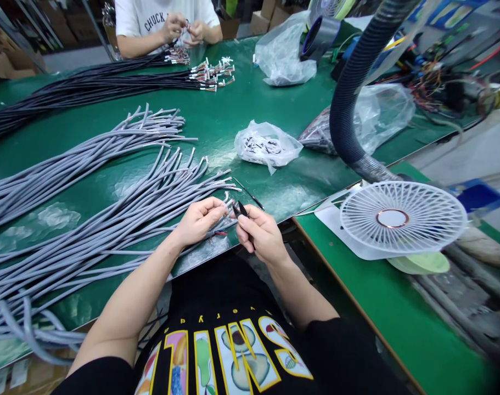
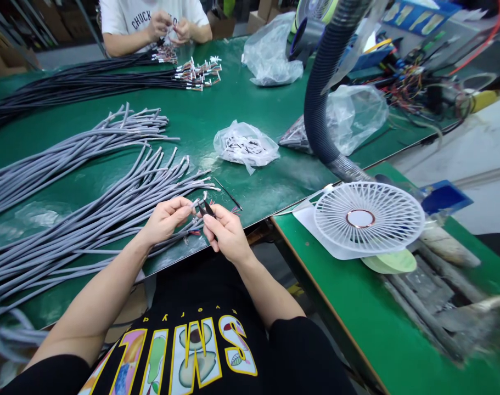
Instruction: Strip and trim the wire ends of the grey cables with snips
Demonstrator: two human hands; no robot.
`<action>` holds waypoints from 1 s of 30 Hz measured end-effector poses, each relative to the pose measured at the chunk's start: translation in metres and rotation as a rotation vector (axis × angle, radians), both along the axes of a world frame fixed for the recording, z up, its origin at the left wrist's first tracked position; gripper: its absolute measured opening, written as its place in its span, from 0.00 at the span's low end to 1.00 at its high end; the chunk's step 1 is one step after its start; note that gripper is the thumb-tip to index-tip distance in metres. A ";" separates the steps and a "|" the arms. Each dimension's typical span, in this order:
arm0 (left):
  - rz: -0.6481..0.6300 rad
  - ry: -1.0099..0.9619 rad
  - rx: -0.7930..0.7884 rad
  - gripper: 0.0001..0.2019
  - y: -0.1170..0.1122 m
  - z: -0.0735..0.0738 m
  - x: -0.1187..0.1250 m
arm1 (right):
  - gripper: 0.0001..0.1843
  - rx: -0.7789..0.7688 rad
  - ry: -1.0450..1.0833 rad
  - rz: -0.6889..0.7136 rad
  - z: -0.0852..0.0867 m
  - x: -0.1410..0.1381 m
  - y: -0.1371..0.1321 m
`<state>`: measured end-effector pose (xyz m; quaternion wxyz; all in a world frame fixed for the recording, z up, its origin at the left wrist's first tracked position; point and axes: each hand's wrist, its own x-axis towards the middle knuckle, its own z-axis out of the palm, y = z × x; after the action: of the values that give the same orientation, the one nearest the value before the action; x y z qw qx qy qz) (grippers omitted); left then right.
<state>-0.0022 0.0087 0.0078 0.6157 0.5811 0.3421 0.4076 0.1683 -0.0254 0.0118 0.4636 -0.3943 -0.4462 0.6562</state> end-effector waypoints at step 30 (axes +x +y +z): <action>-0.056 -0.021 -0.071 0.21 0.001 0.003 0.000 | 0.13 0.215 -0.290 -0.081 0.017 0.022 0.008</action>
<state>-0.0025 0.0098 0.0104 0.6506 0.5641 0.3336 0.3837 0.1899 -0.0170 0.0286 0.4600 -0.4506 -0.5595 0.5219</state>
